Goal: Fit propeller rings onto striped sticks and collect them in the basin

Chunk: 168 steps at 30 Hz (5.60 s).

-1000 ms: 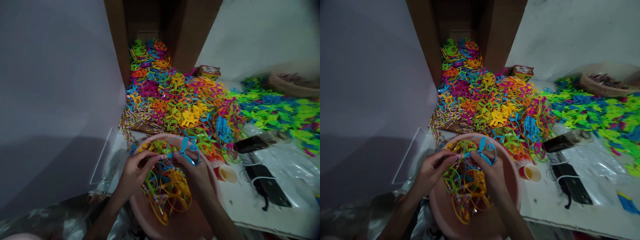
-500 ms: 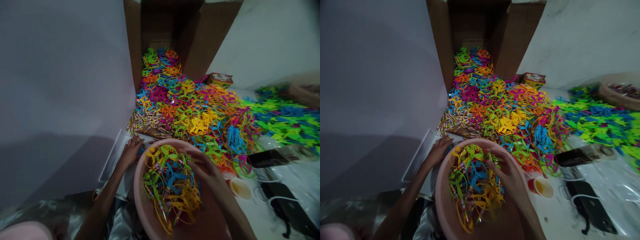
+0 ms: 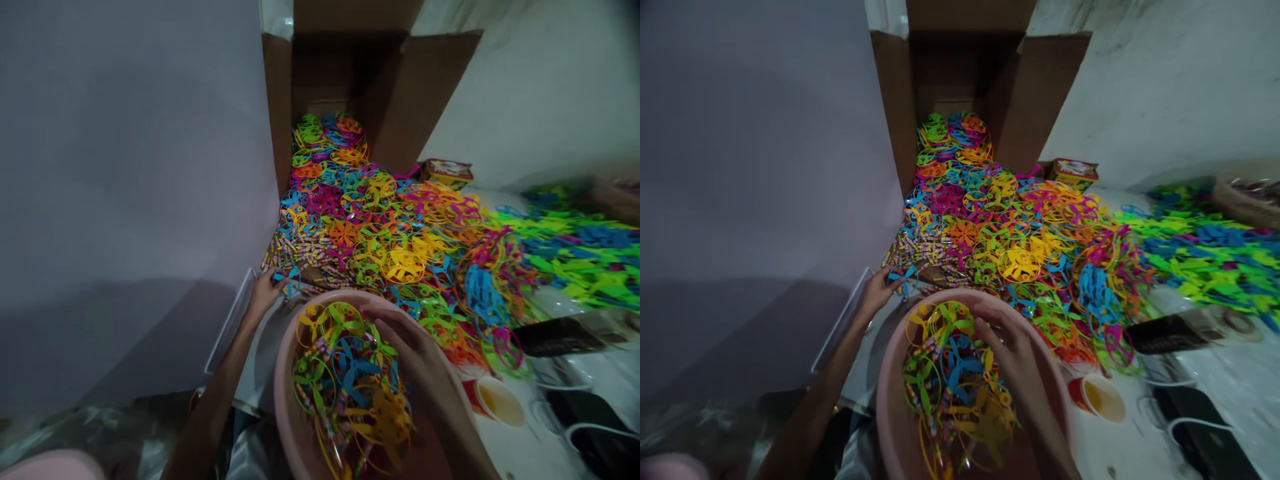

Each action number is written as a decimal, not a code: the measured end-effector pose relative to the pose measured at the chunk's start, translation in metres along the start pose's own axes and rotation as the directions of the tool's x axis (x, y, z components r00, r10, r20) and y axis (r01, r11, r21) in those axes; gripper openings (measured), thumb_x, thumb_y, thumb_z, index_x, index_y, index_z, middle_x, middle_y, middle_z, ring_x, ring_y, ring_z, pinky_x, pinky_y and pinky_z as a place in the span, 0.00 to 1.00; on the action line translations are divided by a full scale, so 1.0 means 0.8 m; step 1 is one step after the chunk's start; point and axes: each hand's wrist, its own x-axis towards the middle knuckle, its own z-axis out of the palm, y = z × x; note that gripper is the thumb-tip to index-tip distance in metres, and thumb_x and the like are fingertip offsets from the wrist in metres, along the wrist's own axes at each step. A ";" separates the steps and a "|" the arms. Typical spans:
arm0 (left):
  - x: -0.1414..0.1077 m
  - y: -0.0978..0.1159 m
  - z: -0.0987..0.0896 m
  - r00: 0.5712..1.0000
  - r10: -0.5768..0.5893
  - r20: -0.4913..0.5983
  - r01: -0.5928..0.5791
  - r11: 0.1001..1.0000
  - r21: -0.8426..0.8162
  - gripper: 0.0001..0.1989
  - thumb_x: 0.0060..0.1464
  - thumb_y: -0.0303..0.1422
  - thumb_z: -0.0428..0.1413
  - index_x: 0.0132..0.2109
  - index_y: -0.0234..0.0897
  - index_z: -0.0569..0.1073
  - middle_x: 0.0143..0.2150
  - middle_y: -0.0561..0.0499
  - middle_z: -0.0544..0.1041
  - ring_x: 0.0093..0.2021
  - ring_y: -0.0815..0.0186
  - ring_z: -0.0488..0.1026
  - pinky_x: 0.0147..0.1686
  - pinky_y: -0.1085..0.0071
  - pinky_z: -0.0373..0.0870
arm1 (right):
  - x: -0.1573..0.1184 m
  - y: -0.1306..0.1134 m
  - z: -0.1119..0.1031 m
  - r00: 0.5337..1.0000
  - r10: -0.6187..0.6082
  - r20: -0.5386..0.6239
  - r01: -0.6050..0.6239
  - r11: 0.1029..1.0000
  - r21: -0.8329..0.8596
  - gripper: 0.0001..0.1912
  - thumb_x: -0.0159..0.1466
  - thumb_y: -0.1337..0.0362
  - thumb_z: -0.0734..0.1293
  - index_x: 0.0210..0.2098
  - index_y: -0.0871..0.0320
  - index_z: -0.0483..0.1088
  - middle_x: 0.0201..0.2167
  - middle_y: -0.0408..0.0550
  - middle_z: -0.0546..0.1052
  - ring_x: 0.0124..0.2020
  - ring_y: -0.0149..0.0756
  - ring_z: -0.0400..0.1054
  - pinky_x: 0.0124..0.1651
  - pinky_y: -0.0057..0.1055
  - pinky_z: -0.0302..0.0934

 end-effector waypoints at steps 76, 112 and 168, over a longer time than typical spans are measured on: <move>-0.127 0.215 -0.105 0.648 0.451 0.614 -0.388 0.889 -0.245 0.07 0.65 0.34 0.57 0.49 0.44 0.77 0.45 0.50 0.79 0.48 0.60 0.77 0.50 0.69 0.72 | -0.013 -0.081 -0.006 0.721 0.038 0.692 -0.049 0.999 -0.004 0.08 0.65 0.56 0.72 0.32 0.50 0.81 0.27 0.40 0.80 0.29 0.36 0.74 0.32 0.29 0.66; -0.042 -0.018 0.057 0.990 0.113 -0.084 -0.113 0.994 -0.004 0.08 0.57 0.37 0.57 0.41 0.39 0.76 0.47 0.44 0.79 0.52 0.54 0.72 0.56 0.55 0.65 | 0.128 0.061 -0.133 0.896 -0.128 -0.425 -0.132 0.836 -0.532 0.31 0.58 0.34 0.62 0.33 0.57 0.76 0.34 0.58 0.82 0.38 0.55 0.76 0.39 0.42 0.66; -0.107 0.193 -0.053 0.860 0.258 0.440 -0.017 0.877 -0.480 0.09 0.64 0.40 0.57 0.43 0.39 0.74 0.41 0.50 0.75 0.40 0.66 0.74 0.38 0.73 0.72 | 0.005 -0.067 0.003 0.892 0.153 0.425 -0.274 0.931 0.242 0.11 0.58 0.56 0.77 0.24 0.52 0.79 0.26 0.44 0.81 0.24 0.35 0.73 0.29 0.33 0.69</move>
